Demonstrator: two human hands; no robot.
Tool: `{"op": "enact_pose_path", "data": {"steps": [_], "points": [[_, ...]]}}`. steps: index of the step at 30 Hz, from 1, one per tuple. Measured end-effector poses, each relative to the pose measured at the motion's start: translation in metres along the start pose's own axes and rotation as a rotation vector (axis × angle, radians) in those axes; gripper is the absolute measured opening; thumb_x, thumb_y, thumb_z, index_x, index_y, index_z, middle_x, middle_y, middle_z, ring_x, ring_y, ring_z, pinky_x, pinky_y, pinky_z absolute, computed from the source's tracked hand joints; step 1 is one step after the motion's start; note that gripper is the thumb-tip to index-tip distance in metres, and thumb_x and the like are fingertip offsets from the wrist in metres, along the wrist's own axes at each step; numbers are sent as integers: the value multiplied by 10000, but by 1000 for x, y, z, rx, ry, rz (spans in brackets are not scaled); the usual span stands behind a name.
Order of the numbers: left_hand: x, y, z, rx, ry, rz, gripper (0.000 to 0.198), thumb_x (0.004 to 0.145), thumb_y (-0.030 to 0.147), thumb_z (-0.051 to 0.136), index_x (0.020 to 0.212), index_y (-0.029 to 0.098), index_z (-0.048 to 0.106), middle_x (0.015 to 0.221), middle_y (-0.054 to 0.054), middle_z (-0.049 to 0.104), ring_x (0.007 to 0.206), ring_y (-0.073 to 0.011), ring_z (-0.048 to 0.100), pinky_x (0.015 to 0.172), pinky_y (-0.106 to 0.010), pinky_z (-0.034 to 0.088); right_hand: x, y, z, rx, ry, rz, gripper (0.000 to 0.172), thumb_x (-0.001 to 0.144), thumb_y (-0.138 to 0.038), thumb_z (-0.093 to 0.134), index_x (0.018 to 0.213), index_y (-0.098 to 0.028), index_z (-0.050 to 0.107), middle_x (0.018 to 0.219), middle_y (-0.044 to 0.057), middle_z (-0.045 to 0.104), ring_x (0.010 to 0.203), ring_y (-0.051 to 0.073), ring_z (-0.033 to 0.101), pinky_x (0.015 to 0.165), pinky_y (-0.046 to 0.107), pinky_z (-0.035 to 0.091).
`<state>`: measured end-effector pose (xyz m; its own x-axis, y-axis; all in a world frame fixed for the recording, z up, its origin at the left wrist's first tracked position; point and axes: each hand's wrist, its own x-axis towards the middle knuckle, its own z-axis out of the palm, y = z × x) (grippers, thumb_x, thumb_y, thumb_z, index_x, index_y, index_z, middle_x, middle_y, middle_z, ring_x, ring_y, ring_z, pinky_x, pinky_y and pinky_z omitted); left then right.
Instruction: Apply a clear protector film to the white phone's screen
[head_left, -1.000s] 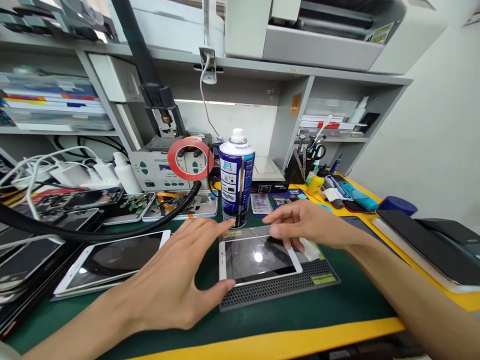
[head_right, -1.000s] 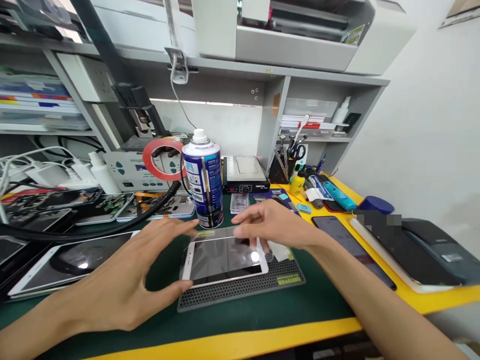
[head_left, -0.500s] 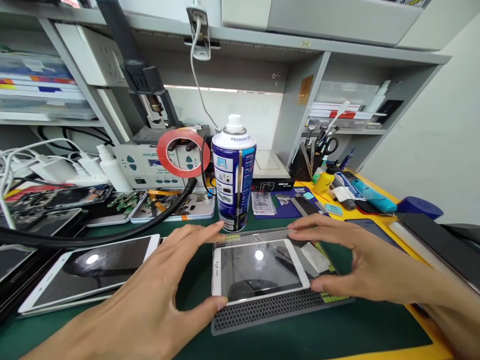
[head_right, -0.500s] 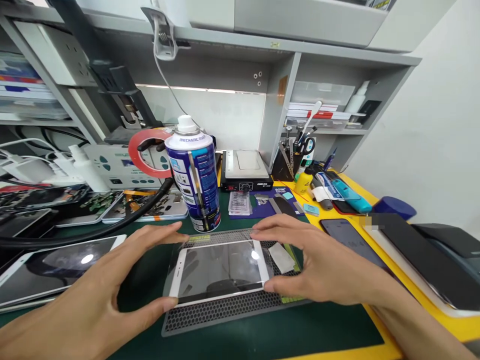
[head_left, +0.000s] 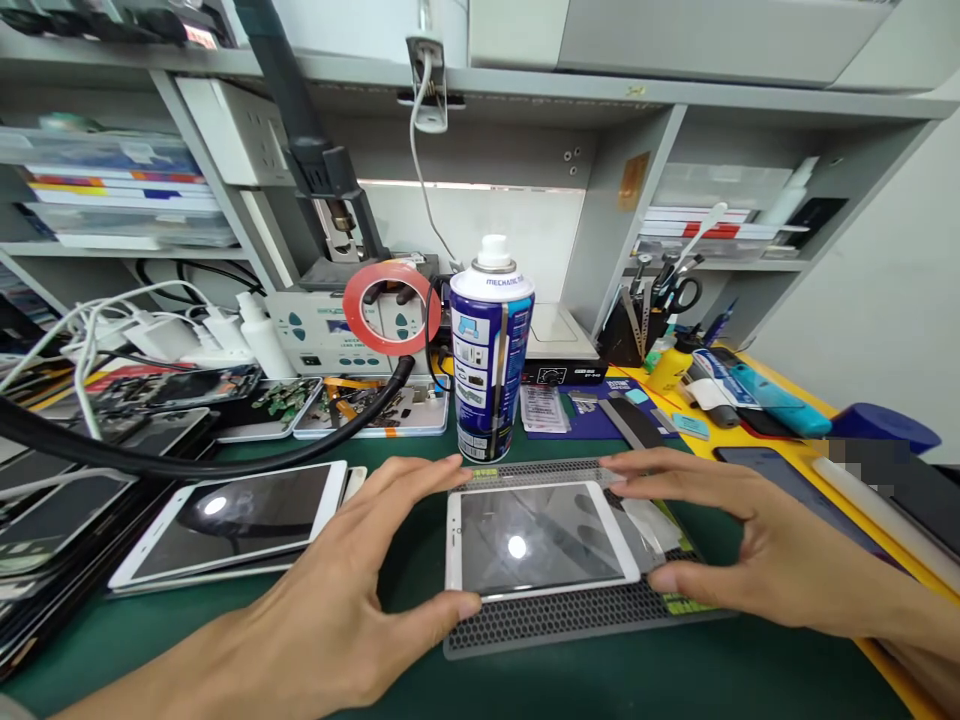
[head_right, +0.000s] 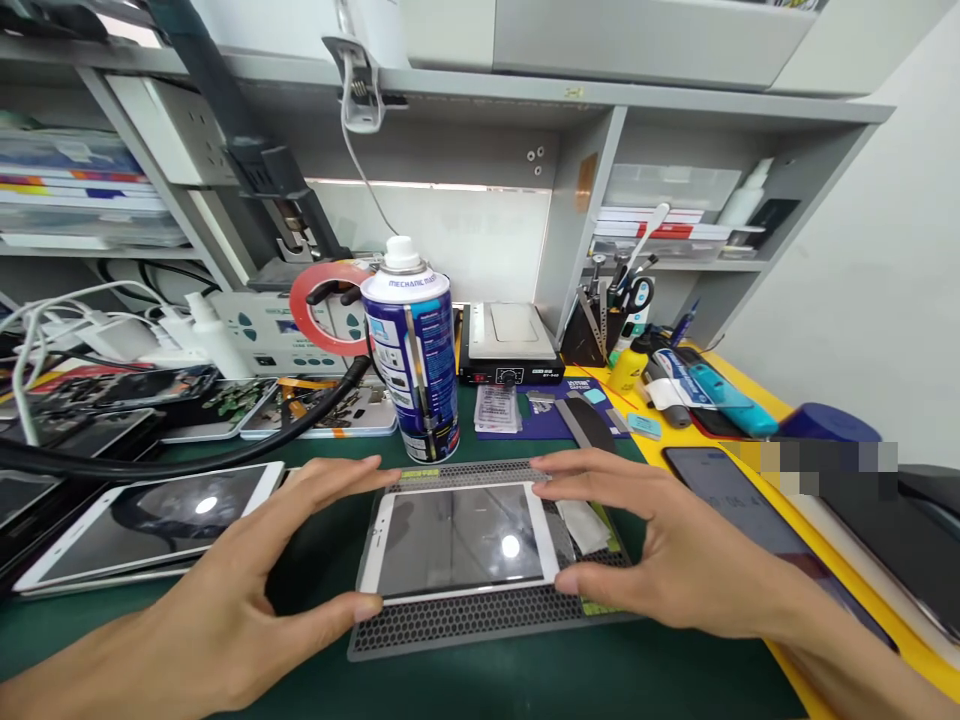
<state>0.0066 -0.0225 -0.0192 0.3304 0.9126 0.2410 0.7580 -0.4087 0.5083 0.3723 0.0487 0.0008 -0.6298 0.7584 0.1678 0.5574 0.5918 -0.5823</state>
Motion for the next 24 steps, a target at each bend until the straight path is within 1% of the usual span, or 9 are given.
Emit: {"op": "enact_pose_path", "data": {"steps": [2,4,6,7,8,12,15,19,24], "points": [[1,0,0,6,-5,14,770,888,462,695,1530,413,272,1480,-59,522,1328,-288,545,996,-418,588,0,-1,2,-9,-21,25,591,789,-427,835,1352,-413,653,1468,44,590,1296,359,593,980,448,590],[2,1,0,-14,-11,27,766,884,436,700,1530,413,288,1489,-63,516,1309,-292,561,859,-337,643,0,-3,2,-18,-47,61,592,800,-444,823,1364,-399,647,1471,50,587,1283,353,605,1006,457,572],[2,2,-1,-35,-11,22,760,885,421,697,1533,416,300,1495,-65,522,1284,-298,586,701,-268,654,1,-5,3,-27,-74,87,610,808,-463,812,1386,-402,627,1478,46,580,1278,347,609,1029,465,557],[1,2,-1,-33,-5,25,760,884,420,697,1535,414,303,1494,-64,530,1280,-300,593,676,-258,652,1,-5,2,-29,-82,92,623,810,-471,809,1399,-406,615,1486,44,572,1282,348,606,1038,471,551],[0,1,-1,-17,1,31,768,883,424,699,1539,413,299,1494,-59,538,1288,-301,590,700,-265,653,2,-6,2,-28,-90,96,633,810,-477,807,1406,-409,607,1496,43,562,1289,350,599,1044,476,546],[-3,-1,1,84,41,44,800,881,491,687,1553,415,259,1482,-24,573,1365,-295,538,942,-350,611,4,-9,0,-8,-112,112,621,811,-496,805,1395,-395,622,1494,54,562,1314,371,574,1045,499,544],[-2,-1,3,93,65,28,779,888,525,661,1551,412,268,1447,-18,605,1323,-289,578,1032,-400,555,7,-12,-1,-11,-133,124,642,809,-515,805,1408,-386,612,1486,55,571,1342,383,544,1074,526,516],[2,1,0,98,35,56,771,896,510,651,1554,378,271,1377,-42,653,1226,-290,643,1003,-410,558,9,-13,-1,-19,-143,159,685,799,-545,803,1432,-403,583,1493,32,567,1382,382,501,1099,526,493],[7,-1,-7,194,-80,82,804,904,527,639,1567,369,213,1462,-51,597,1259,-301,624,981,-423,568,8,-13,0,-16,-148,173,688,798,-562,797,1432,-409,578,1500,31,560,1394,384,487,1078,521,512]]}}
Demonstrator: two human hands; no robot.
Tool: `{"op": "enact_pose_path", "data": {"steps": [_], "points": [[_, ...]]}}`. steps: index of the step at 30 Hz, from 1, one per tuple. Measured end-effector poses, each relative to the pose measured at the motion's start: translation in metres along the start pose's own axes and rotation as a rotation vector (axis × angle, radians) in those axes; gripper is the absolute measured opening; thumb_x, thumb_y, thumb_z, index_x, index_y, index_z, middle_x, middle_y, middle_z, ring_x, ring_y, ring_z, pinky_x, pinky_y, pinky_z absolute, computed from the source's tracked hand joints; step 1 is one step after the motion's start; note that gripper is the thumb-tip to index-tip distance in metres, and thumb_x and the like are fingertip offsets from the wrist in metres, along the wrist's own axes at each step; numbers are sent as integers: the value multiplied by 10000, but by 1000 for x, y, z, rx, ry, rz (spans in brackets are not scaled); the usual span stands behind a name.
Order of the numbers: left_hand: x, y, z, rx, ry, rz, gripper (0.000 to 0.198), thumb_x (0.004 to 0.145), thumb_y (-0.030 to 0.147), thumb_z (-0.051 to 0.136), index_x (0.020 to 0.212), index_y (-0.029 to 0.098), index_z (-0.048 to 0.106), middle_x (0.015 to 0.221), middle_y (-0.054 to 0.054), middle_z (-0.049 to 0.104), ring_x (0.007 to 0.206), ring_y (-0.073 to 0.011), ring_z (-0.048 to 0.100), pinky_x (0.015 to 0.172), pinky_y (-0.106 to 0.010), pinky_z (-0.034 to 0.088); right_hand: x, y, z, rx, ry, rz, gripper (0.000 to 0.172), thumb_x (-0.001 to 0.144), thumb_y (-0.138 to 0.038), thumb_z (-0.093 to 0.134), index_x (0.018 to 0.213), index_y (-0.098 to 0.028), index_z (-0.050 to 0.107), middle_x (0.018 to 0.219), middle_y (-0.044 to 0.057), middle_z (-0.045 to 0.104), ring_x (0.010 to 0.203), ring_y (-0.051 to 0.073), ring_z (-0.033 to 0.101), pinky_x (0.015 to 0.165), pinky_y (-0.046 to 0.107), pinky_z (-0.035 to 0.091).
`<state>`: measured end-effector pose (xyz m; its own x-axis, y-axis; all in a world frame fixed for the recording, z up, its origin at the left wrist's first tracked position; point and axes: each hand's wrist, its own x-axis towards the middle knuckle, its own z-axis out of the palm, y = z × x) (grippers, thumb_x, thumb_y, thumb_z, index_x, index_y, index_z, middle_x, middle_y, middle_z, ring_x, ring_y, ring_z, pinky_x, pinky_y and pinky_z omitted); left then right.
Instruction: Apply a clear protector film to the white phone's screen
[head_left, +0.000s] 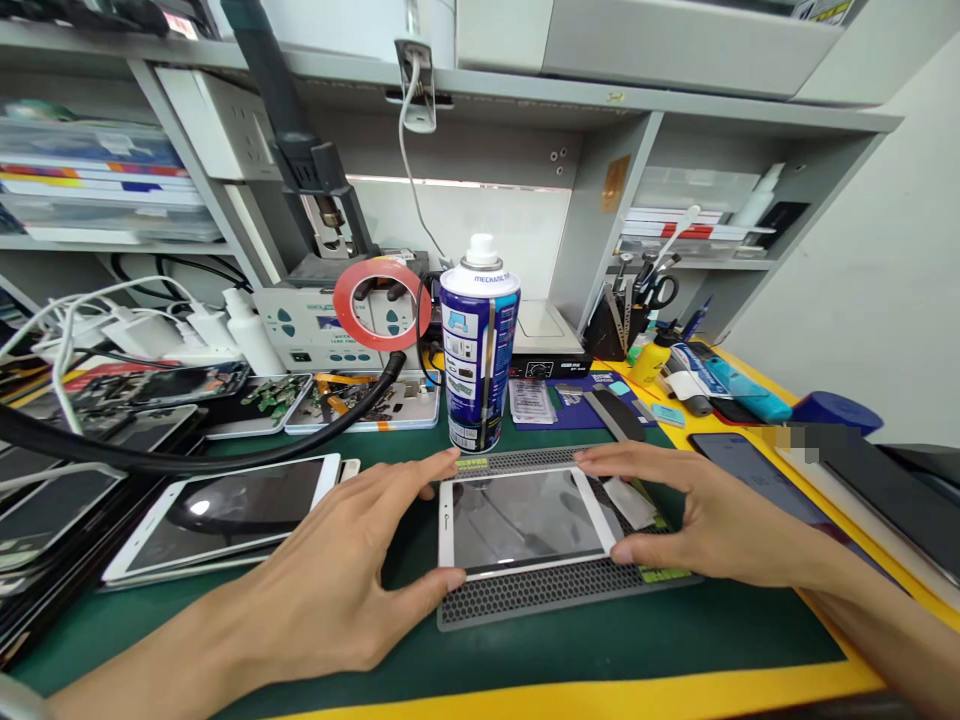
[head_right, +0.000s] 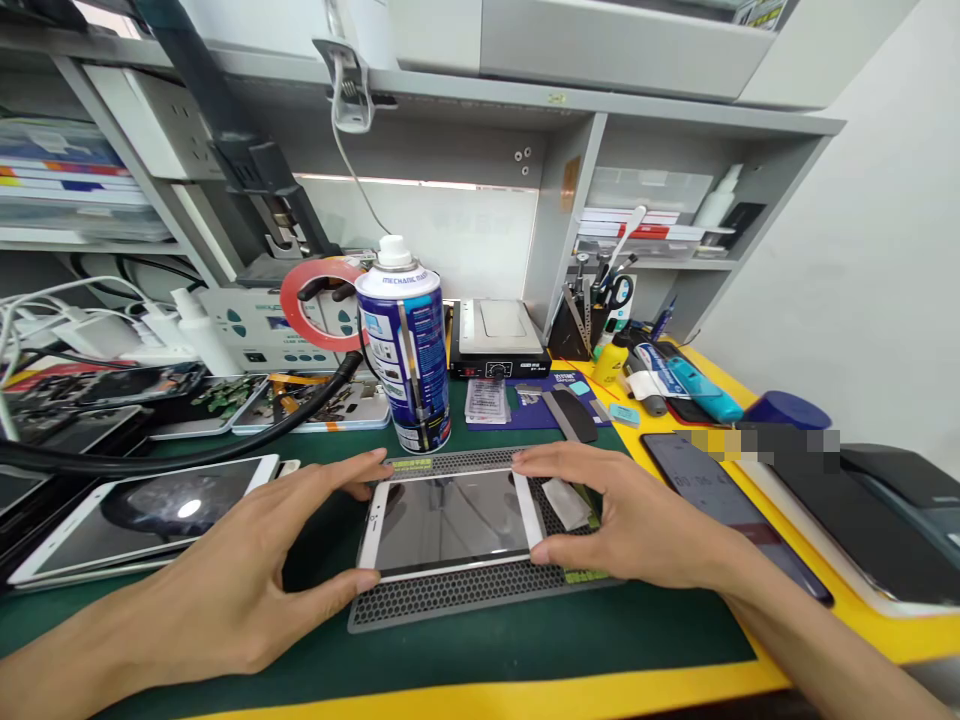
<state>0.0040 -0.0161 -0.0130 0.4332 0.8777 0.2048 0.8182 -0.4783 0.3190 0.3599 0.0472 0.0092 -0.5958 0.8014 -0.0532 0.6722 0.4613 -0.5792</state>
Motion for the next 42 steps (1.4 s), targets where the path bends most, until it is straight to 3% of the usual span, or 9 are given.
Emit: {"op": "enact_pose_path", "data": {"steps": [8,14,17,21,24,29,34,39,42], "points": [[0,-3,-1,30,-19,-7,829,898,540,635,1572,380,180,1461,-40,598,1284,-314,608,989,-442,556,1,-3,2,7,21,-64,630,803,-511,808,1391,-382,624,1457,56,599,1362,391,521,1053,511,533],[0,1,-4,12,49,13,800,873,503,670,1548,340,273,1461,-70,589,1255,-310,624,998,-434,549,0,-6,4,40,144,-131,654,788,-464,823,1399,-363,613,1431,65,616,1337,367,551,1008,444,567],[4,6,-10,-63,123,-19,760,868,520,663,1526,328,334,1445,-67,598,1260,-309,616,1012,-438,541,-1,-6,6,68,215,-225,610,786,-437,822,1357,-319,644,1395,82,638,1299,339,583,1040,434,537],[31,15,-21,-179,327,-235,720,869,628,625,1452,239,460,1307,-96,683,1139,-307,671,939,-430,567,-3,-5,6,132,266,-336,576,768,-406,836,1303,-275,670,1333,87,675,1276,311,597,1066,417,502],[59,23,-26,-155,234,-321,861,821,685,645,1468,162,426,1282,-143,685,1031,-322,702,794,-408,592,-4,-5,4,183,247,-345,576,769,-404,842,1304,-278,669,1340,80,672,1282,303,589,1033,396,514],[86,25,-29,-172,167,-346,720,816,647,655,1323,153,526,1124,-140,742,844,-312,738,655,-382,570,-7,-7,-1,205,216,-299,565,789,-436,821,1313,-284,671,1374,83,650,1219,300,623,962,389,544],[96,17,-22,-247,138,-301,764,785,604,715,1368,178,465,1192,-118,736,899,-290,745,698,-362,601,-6,-5,-1,203,204,-316,588,787,-456,817,1328,-286,663,1355,87,658,1193,300,628,950,399,550],[110,8,-17,-264,186,-278,800,793,549,729,1413,159,406,1292,-131,692,1059,-298,715,850,-378,592,-6,-1,-1,195,192,-286,584,797,-460,810,1332,-283,658,1363,91,649,1106,278,651,921,400,553],[119,2,-16,-251,209,-286,792,793,542,731,1399,147,410,1281,-149,693,1068,-316,709,862,-397,583,-5,2,-2,204,188,-284,587,798,-456,810,1335,-279,651,1382,91,636,1156,293,623,948,414,538]]}}
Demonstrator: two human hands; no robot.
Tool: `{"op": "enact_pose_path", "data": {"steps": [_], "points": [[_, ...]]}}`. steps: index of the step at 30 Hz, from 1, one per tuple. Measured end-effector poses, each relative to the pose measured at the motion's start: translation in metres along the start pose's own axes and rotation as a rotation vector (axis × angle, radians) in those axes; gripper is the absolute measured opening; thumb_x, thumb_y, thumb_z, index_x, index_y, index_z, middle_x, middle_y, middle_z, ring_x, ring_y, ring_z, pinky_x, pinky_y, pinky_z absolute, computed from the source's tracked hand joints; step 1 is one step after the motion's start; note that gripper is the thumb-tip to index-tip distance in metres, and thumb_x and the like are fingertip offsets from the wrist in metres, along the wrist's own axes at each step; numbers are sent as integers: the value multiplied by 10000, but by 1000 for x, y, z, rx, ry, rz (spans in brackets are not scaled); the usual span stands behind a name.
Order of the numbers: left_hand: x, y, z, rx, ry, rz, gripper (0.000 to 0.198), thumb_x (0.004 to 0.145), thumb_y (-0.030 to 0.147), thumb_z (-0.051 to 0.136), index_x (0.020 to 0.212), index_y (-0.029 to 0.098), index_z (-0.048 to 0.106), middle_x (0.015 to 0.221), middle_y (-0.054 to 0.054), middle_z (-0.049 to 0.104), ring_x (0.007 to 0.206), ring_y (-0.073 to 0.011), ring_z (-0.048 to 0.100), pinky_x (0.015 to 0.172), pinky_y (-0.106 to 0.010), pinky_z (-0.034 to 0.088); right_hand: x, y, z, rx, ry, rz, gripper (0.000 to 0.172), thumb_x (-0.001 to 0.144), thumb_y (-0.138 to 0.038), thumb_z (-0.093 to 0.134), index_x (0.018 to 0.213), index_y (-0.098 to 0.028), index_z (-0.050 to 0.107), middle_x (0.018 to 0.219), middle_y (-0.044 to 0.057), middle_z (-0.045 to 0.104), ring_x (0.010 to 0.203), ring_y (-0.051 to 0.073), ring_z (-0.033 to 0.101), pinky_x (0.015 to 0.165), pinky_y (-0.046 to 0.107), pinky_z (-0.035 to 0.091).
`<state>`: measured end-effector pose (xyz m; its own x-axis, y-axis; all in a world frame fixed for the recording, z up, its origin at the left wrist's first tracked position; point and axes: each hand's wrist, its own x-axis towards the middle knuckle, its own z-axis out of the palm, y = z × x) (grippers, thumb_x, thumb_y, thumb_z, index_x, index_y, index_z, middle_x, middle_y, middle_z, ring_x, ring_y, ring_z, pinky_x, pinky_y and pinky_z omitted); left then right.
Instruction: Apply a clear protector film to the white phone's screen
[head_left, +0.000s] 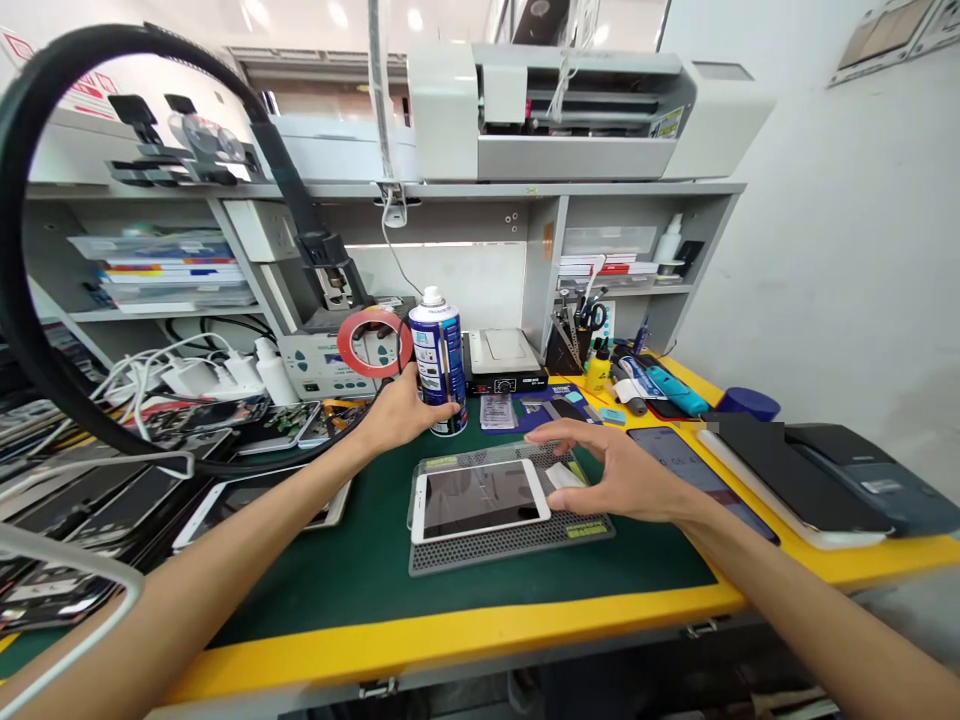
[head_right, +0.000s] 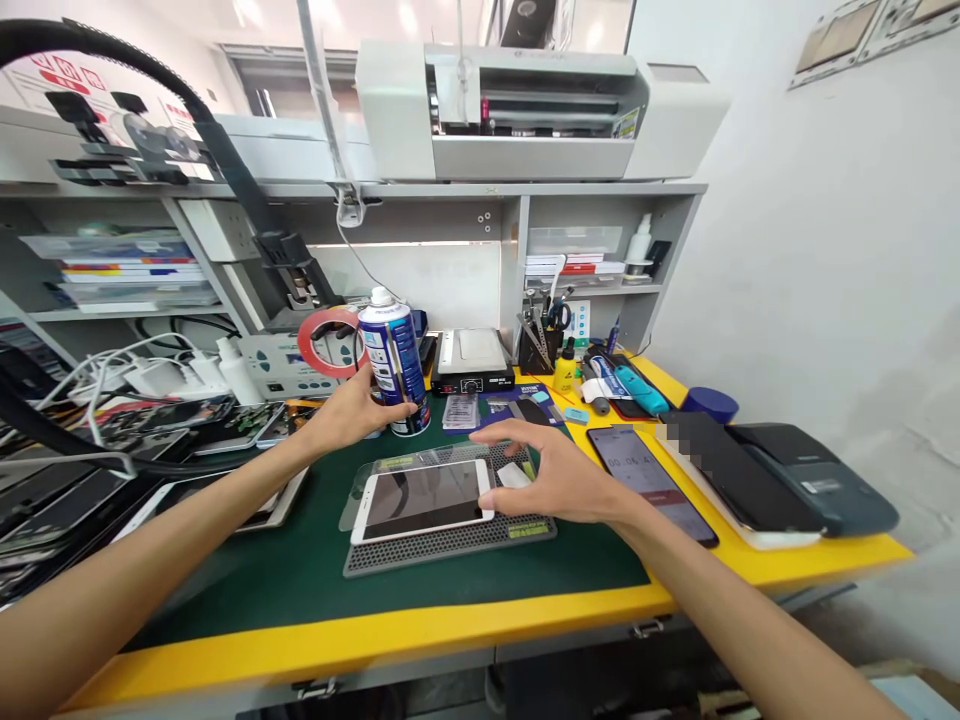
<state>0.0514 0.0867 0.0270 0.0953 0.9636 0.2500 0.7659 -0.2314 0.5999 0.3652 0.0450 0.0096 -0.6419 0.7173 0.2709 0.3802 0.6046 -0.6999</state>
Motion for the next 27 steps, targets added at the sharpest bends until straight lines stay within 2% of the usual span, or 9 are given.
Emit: {"op": "enact_pose_path", "data": {"steps": [5,10,13,18,27], "points": [[10,-5,4,29,24,-13,741,775,553,746,1320,137,464,1251,-173,694,1064,-349,700,852,-422,568,0,1,0,-3,5,8,580,799,-448,811,1334,-291,648,1378,83,638,1130,283,633,943,405,537],[16,-7,6,20,27,-18,756,789,525,761,1347,115,459,1288,-185,666,1128,-360,669,905,-435,552,-1,-4,0,-20,8,47,551,811,-431,802,1321,-287,653,1369,81,636,1089,265,636,930,398,539],[20,-9,6,-2,20,-26,730,808,465,789,1376,133,471,1311,-157,648,1153,-326,651,952,-443,544,-1,-4,0,-25,3,56,558,808,-442,800,1326,-296,651,1377,81,628,1079,270,641,922,405,548],[23,-12,5,-39,-16,-15,388,978,377,638,1310,182,588,1289,-97,630,1082,-244,656,911,-470,568,0,-1,0,-16,-7,83,577,805,-475,797,1340,-326,642,1408,68,608,1124,290,629,932,418,553],[20,-14,3,-35,-48,8,376,977,370,641,1297,178,595,1289,-98,629,1079,-243,656,898,-460,575,-2,-2,0,-3,-16,110,570,807,-467,793,1340,-345,629,1424,45,592,1122,275,621,925,408,543]]}}
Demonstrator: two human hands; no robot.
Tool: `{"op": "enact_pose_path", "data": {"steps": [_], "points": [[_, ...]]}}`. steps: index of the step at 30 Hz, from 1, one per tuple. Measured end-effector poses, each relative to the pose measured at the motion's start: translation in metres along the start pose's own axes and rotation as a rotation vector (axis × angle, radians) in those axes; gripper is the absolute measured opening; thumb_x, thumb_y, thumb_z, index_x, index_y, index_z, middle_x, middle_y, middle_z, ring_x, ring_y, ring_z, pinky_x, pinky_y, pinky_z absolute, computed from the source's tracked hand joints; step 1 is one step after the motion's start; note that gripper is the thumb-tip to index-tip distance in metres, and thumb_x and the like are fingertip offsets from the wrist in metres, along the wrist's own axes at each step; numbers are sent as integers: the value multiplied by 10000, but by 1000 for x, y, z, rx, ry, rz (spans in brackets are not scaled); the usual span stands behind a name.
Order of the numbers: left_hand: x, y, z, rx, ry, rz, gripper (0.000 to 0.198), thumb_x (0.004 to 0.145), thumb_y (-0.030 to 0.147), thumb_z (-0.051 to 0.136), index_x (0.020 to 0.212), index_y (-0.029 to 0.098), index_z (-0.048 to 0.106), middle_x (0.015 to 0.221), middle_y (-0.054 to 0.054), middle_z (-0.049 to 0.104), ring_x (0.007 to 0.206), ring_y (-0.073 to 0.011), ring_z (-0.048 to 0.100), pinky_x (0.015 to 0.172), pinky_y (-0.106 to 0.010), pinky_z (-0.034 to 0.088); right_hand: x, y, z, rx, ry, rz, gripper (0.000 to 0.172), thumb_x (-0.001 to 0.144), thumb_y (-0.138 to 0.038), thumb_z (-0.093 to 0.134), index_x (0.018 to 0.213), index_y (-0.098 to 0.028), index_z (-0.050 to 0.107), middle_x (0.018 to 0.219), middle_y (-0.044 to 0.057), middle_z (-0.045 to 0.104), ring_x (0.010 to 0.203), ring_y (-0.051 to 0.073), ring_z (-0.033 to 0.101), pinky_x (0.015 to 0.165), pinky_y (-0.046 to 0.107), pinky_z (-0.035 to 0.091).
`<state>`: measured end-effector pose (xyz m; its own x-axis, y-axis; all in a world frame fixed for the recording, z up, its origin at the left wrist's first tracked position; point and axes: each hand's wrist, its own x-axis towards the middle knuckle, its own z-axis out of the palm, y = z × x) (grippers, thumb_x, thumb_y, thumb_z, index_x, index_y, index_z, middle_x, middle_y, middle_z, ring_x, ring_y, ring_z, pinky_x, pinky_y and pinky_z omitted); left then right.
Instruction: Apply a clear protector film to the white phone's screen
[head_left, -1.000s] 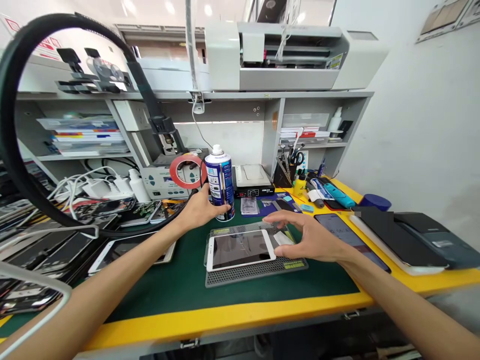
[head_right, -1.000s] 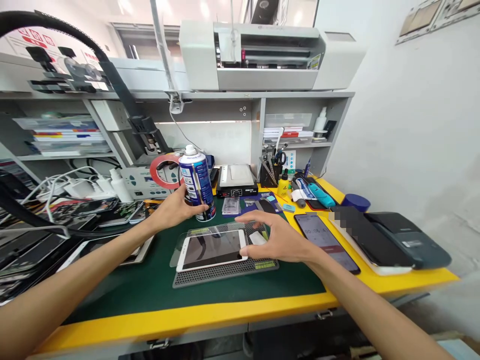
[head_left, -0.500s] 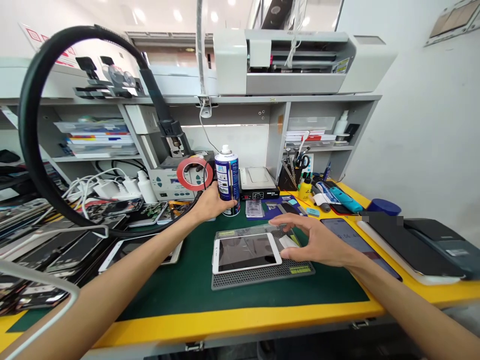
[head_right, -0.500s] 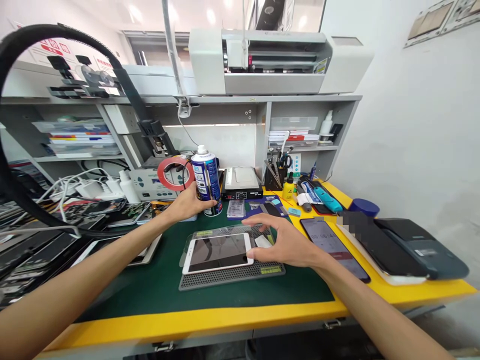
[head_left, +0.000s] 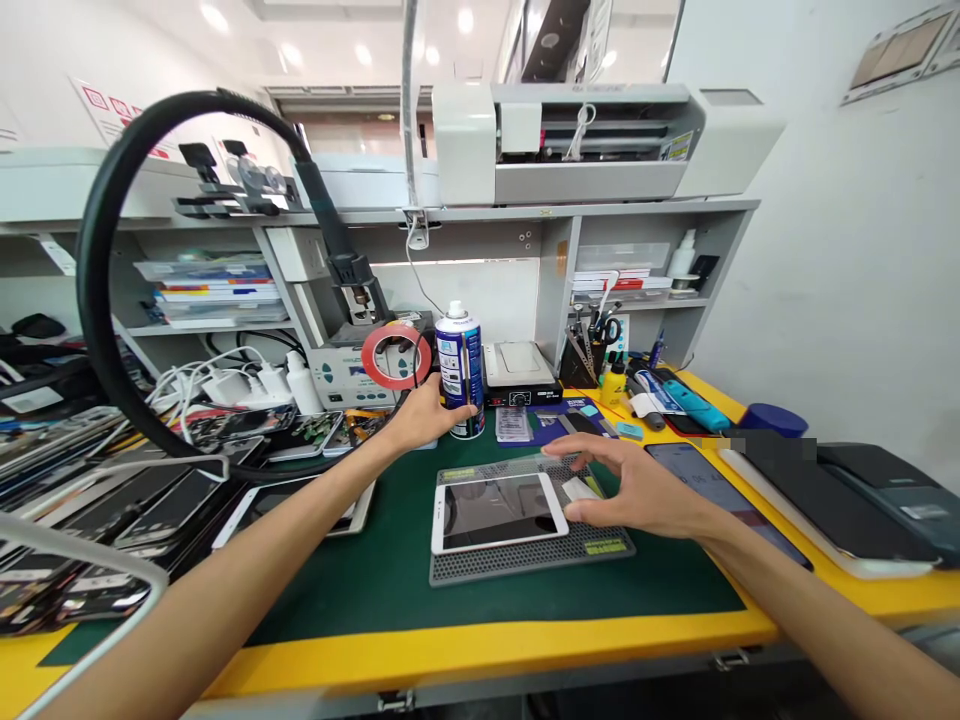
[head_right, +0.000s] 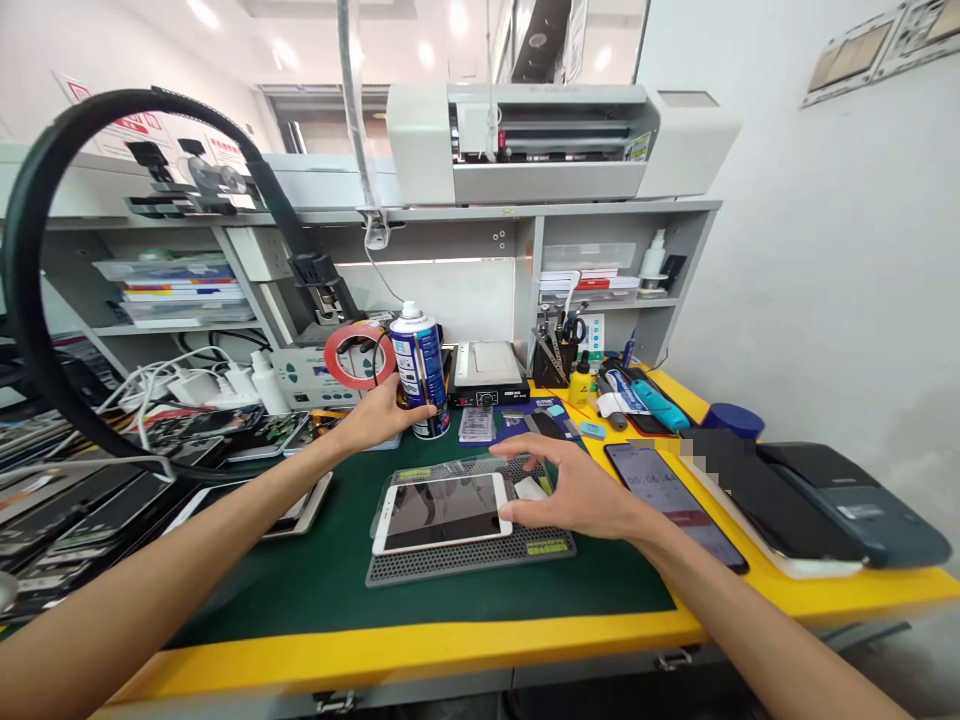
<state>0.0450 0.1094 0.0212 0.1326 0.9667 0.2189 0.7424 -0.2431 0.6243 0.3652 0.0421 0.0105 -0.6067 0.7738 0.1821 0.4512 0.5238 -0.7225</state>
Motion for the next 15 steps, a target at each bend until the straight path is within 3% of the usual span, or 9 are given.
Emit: {"op": "enact_pose_path", "data": {"steps": [8,15], "points": [[0,7,5,91,79,-44,379,977,372,640,1299,179,594,1300,-99,623,1092,-248,651,909,-467,569,1,-2,0,-6,-12,8,581,808,-475,794,1344,-324,629,1425,60,594,1109,271,626,918,409,545],[-6,0,-5,87,-23,49,373,974,374,646,1288,178,600,1285,-94,628,1070,-241,658,893,-458,576,2,0,0,-17,-6,-1,571,801,-451,799,1335,-331,636,1411,56,606,1093,271,636,913,408,545]]}}
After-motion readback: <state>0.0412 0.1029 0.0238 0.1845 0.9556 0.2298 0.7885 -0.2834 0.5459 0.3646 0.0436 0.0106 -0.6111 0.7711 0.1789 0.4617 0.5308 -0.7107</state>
